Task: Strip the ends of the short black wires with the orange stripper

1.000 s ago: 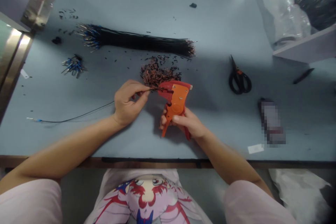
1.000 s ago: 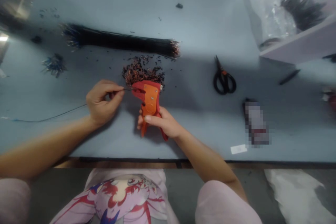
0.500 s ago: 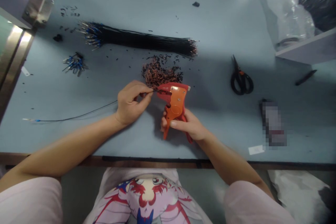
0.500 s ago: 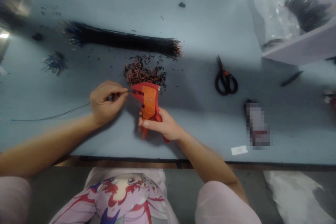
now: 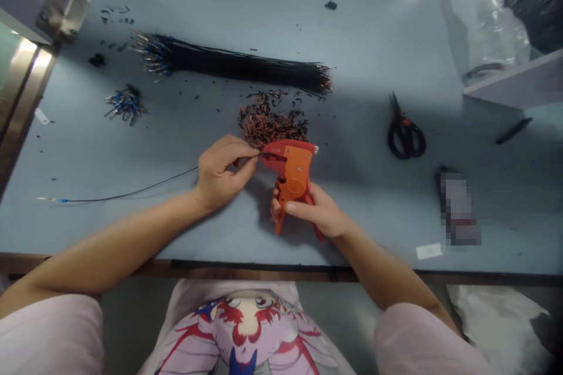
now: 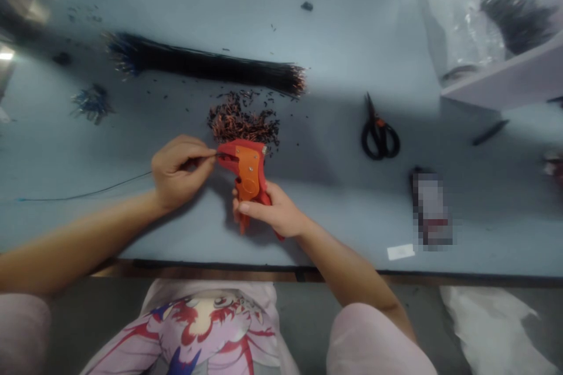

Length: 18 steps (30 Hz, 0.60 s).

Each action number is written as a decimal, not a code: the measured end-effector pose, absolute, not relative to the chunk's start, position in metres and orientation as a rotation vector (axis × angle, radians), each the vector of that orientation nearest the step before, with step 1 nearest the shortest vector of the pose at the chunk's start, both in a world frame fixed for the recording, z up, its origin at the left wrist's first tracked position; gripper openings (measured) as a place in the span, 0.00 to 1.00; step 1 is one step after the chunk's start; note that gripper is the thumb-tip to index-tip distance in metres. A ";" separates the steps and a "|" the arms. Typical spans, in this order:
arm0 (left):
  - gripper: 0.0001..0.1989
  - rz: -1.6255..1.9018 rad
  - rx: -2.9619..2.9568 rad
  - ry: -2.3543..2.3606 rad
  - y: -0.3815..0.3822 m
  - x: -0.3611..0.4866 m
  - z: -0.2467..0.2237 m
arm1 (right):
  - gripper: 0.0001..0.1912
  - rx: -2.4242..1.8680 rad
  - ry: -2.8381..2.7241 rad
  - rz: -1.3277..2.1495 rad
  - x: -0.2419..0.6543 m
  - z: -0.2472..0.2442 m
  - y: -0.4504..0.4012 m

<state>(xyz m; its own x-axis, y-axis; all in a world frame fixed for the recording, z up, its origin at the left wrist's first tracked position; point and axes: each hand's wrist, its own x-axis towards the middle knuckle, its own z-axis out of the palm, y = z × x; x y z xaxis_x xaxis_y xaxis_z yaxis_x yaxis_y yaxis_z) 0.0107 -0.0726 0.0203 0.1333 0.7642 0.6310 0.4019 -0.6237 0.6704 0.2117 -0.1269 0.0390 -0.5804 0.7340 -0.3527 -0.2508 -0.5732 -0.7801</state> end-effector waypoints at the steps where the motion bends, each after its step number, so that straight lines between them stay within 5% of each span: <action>1: 0.05 1.487 2.077 1.131 -0.073 0.011 0.020 | 0.17 -0.923 -0.923 2.171 0.212 0.039 -0.127; 18: 0.03 1.487 2.036 1.196 -0.073 0.012 0.021 | 0.16 -0.976 -0.948 2.136 0.214 0.040 -0.127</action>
